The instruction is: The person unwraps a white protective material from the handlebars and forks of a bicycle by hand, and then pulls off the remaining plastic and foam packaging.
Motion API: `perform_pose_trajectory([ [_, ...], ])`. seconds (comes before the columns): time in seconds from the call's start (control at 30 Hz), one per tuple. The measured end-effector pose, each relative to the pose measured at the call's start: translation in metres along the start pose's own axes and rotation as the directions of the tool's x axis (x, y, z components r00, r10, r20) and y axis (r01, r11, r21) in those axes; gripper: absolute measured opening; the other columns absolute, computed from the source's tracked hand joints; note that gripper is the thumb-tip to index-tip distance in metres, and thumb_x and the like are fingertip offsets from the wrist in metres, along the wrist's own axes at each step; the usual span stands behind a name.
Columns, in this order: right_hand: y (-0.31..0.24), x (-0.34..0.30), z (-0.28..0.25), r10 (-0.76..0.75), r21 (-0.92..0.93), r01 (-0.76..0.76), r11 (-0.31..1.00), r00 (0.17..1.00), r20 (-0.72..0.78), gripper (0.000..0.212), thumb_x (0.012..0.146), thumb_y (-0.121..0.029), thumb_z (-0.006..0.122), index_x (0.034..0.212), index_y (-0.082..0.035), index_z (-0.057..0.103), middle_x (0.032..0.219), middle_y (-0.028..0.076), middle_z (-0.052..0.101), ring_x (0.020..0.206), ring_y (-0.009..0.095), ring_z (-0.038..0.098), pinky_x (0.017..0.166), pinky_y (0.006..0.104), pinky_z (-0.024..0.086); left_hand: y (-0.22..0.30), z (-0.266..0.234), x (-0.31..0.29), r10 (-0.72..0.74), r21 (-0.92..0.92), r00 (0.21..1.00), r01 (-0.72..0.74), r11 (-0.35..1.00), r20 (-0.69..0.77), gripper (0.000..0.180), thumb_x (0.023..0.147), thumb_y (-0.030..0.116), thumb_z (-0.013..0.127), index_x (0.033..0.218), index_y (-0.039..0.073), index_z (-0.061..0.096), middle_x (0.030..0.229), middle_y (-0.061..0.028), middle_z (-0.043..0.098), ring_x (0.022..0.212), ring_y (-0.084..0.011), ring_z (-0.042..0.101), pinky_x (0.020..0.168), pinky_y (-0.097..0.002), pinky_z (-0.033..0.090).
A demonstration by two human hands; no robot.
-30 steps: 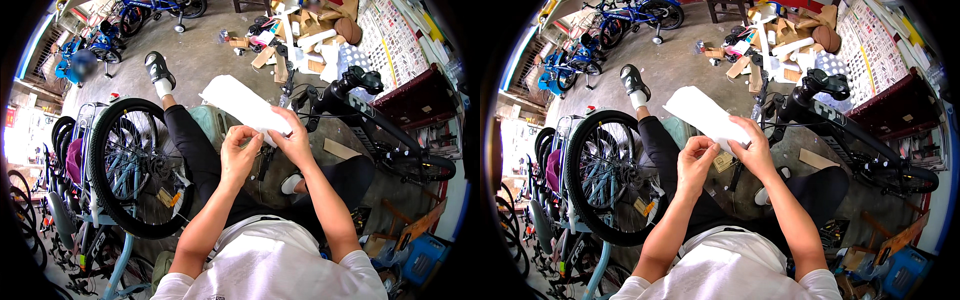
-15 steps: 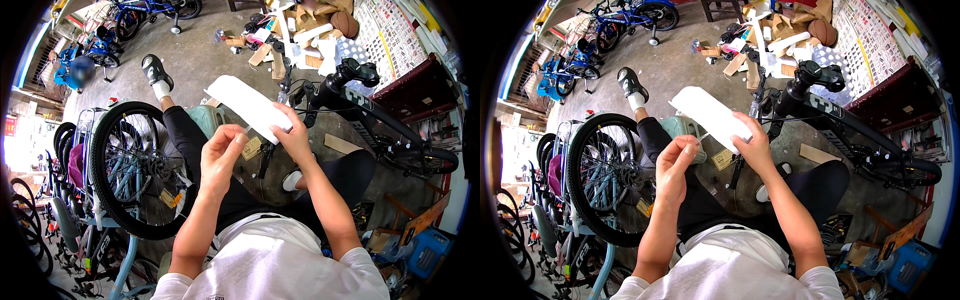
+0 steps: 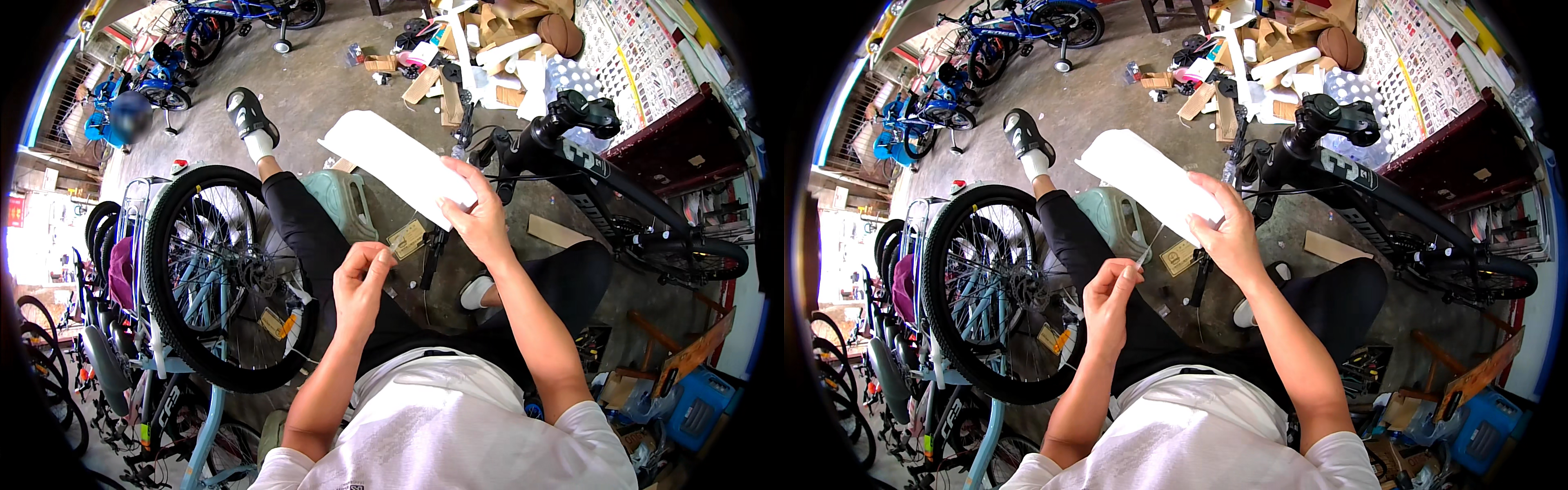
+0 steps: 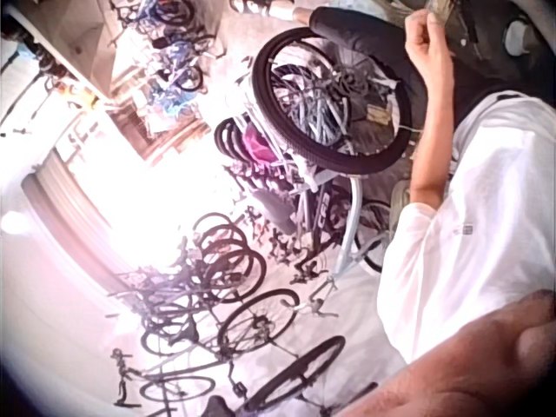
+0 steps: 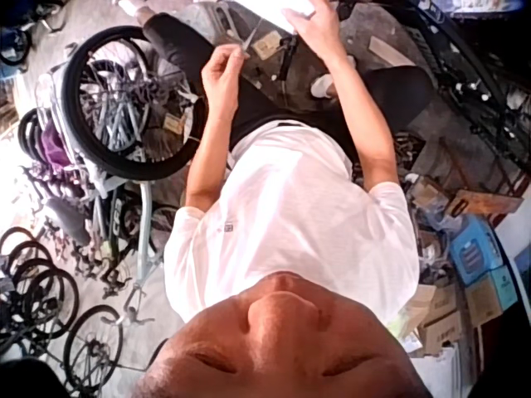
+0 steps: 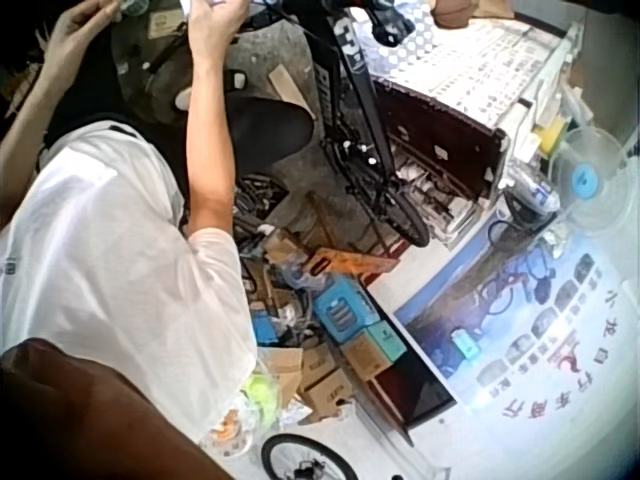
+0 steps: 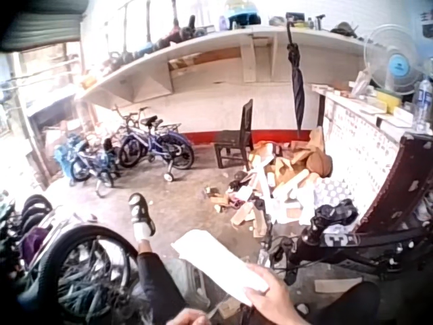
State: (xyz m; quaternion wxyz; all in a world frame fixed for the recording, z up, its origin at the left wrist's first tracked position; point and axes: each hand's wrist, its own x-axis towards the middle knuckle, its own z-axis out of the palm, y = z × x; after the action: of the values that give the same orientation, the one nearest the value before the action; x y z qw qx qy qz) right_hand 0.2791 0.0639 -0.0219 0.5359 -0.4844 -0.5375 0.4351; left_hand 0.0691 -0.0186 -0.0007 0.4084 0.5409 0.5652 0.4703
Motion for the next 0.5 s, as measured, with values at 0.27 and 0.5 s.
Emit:
perform_pose_trajectory([
  [0.27,0.000,0.002,0.003,-0.158,-0.126,0.152,0.980,0.987,-0.037,0.053,0.083,0.000,0.072,0.135,-0.009,0.062,0.122,0.010,0.066,0.112,0.024,0.063,0.099,0.0347,0.048,0.009,0.000,0.005,-0.557,-0.642,0.635,0.734,0.220,0.535,0.040,0.106,0.043,0.055,0.078,0.016,0.047,0.073,0.0006,0.045,0.069,-0.0124,0.050,0.068,-0.0287,0.044],
  [0.5,-0.001,0.003,-0.001,-0.098,-0.083,0.094,0.992,0.994,-0.050,0.053,0.083,0.001,0.073,0.134,-0.007,0.061,0.122,0.011,0.066,0.111,0.024,0.064,0.097,0.0347,0.049,0.004,-0.004,0.009,-0.461,-0.471,0.734,0.676,0.567,0.498,0.027,0.106,0.031,0.058,0.088,0.011,0.056,0.061,0.0082,0.035,0.048,-0.0021,0.026,0.043,-0.0212,0.019],
])
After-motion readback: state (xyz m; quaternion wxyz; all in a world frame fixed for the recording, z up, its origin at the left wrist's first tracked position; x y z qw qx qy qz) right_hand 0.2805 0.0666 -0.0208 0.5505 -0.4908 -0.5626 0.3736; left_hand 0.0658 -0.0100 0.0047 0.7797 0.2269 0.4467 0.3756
